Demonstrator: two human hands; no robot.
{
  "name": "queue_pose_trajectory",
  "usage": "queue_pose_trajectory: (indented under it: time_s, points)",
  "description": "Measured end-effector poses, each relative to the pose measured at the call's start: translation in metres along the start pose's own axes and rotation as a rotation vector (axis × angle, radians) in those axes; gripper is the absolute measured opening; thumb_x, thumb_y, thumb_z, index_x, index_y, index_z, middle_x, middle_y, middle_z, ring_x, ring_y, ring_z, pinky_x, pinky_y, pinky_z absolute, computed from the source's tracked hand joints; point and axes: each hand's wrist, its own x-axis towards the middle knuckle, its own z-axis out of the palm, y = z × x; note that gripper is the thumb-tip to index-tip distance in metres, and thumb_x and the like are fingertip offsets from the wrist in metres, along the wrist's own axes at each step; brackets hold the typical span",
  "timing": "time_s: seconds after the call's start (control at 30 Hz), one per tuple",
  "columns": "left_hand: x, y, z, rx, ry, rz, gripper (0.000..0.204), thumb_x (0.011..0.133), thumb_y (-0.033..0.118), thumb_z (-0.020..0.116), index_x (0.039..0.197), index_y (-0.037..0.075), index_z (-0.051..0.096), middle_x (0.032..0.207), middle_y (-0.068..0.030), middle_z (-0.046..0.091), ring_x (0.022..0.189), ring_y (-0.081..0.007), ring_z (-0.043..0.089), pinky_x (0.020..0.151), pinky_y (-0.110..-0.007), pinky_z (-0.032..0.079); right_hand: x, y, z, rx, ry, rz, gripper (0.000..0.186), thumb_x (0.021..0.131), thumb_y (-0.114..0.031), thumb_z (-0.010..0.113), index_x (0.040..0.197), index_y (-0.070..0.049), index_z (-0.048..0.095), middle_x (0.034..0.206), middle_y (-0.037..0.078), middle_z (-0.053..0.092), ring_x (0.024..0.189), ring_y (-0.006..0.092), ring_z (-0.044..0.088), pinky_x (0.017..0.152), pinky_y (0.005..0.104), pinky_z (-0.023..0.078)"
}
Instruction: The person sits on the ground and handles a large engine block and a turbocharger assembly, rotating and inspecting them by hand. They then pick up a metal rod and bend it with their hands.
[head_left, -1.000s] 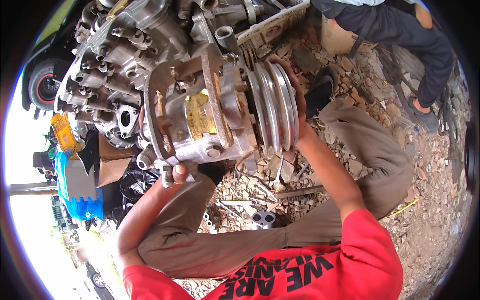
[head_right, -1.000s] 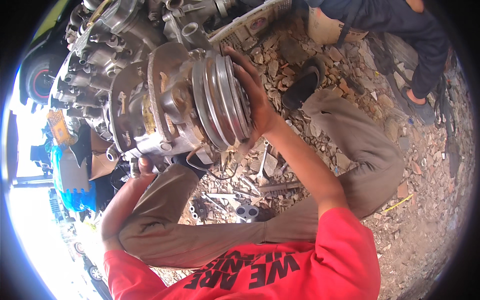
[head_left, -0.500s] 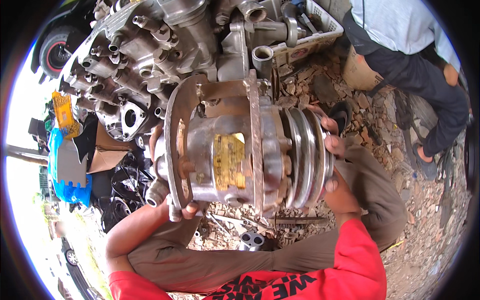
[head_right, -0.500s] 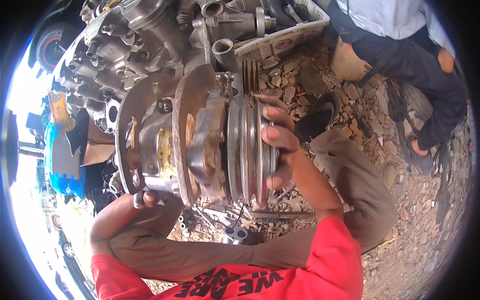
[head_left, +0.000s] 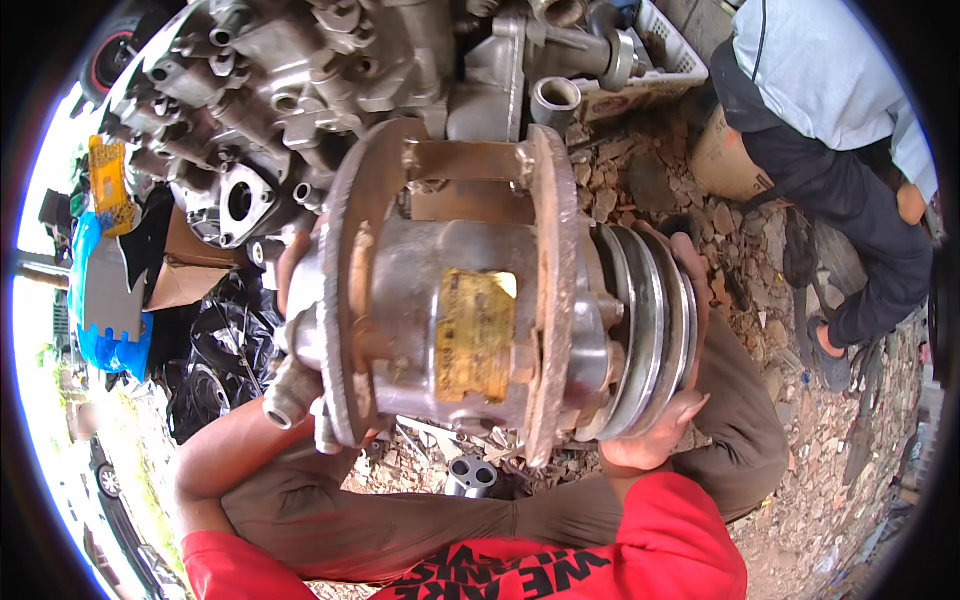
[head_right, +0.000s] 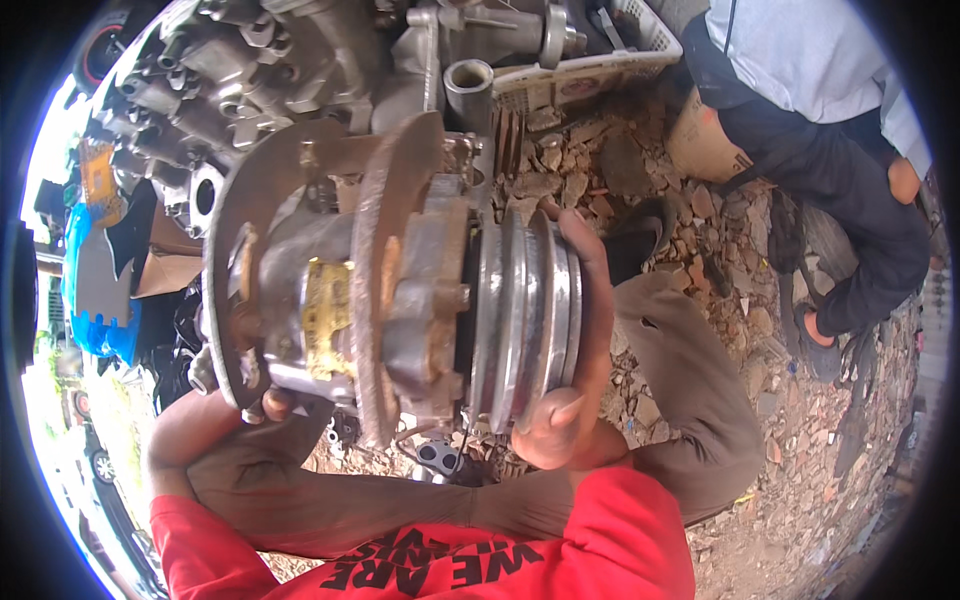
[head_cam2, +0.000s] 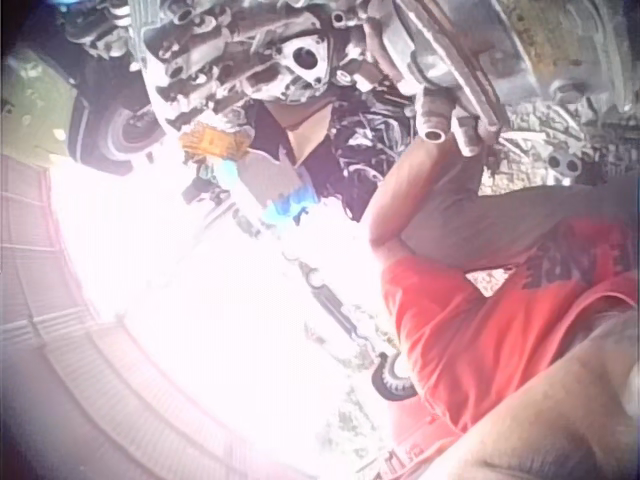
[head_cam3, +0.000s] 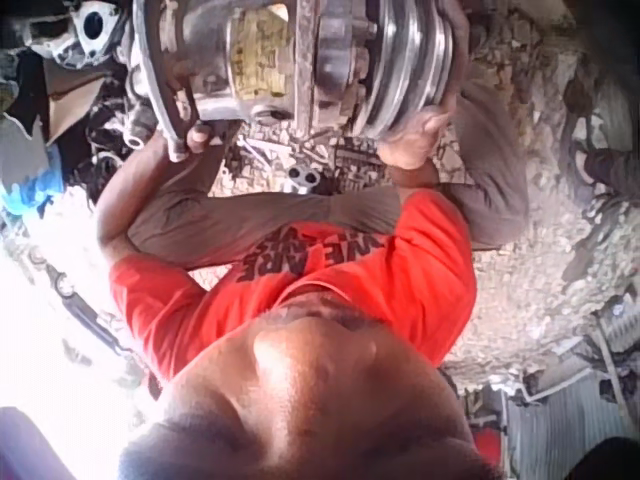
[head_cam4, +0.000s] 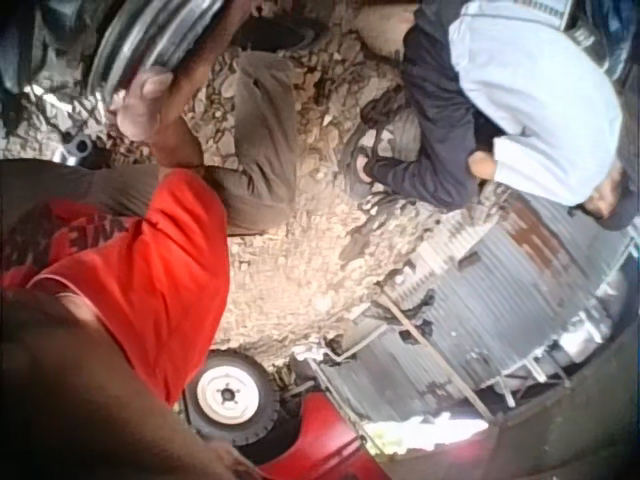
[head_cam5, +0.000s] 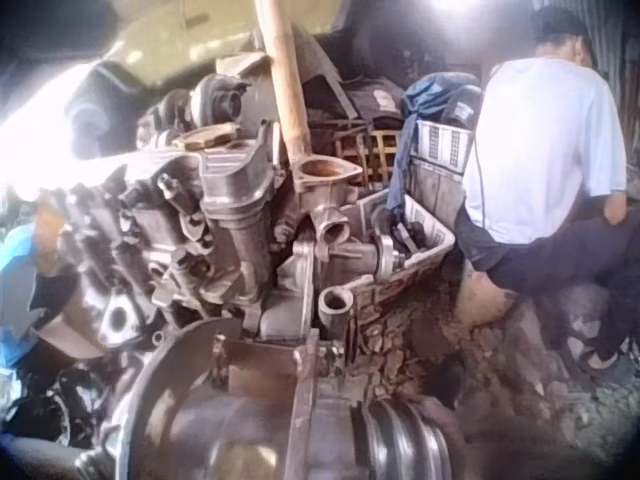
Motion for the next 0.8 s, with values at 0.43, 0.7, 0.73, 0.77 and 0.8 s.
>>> queue_pose_trajectory:
  time_s: [0.43, 0.7, 0.73, 0.77, 0.8]
  points:
    - [0.031, -0.001, 0.031, 0.27, -0.213, 0.056, 0.057, 0.088, 0.04, 0.065, 0.132, 0.005, 0.055, 0.128, -0.011, 0.06, 0.119, -0.0287, 0.055, 0.105, -0.044, 0.04, 0.02, 0.04, -0.028, -0.29, -0.157, -0.541, 0.09, 0.084, -0.062, 0.06, 0.145, -0.002, 0.033, 0.141, 0.016, 0.044, 0.127, 0.027, 0.05, 0.109, 0.0439, 0.041]
    - [0.031, -0.004, 0.035, 0.261, -0.185, 0.072, 0.056, 0.088, 0.039, 0.064, 0.131, 0.005, 0.056, 0.127, -0.0112, 0.06, 0.119, -0.0286, 0.056, 0.104, -0.043, 0.04, 0.045, 0.063, -0.073, 0.041, -0.301, -0.463, 0.073, 0.094, -0.056, 0.038, 0.142, 0.0, 0.037, 0.14, 0.022, 0.047, 0.128, 0.033, 0.05, 0.112, 0.0469, 0.038]
    - [0.032, -0.002, 0.034, 0.265, -0.183, 0.074, 0.055, 0.088, 0.038, 0.064, 0.131, 0.005, 0.056, 0.127, -0.0112, 0.061, 0.118, -0.0286, 0.056, 0.104, -0.043, 0.04, 0.041, 0.064, -0.067, -0.006, -0.288, -0.531, 0.074, 0.094, -0.055, 0.041, 0.143, 0.0, 0.035, 0.142, 0.021, 0.045, 0.129, 0.0334, 0.049, 0.112, 0.0467, 0.038]
    - [0.033, -0.001, 0.035, 0.269, -0.183, 0.074, 0.055, 0.088, 0.038, 0.064, 0.131, 0.005, 0.056, 0.127, -0.0112, 0.061, 0.118, -0.0286, 0.056, 0.104, -0.043, 0.04, 0.034, 0.065, -0.058, -0.054, -0.274, -0.6, 0.074, 0.095, -0.054, 0.043, 0.144, 0.001, 0.034, 0.144, 0.021, 0.043, 0.13, 0.0338, 0.048, 0.112, 0.0465, 0.038]
    - [0.034, -0.001, 0.035, 0.271, -0.179, 0.074, 0.055, 0.088, 0.038, 0.064, 0.131, 0.005, 0.056, 0.127, -0.0112, 0.061, 0.118, -0.0286, 0.056, 0.104, -0.043, 0.04, 0.027, 0.059, -0.042, -0.107, -0.255, -0.67, 0.075, 0.095, -0.053, 0.045, 0.145, 0.001, 0.032, 0.146, 0.02, 0.04, 0.131, 0.0343, 0.047, 0.112, 0.0463, 0.038]
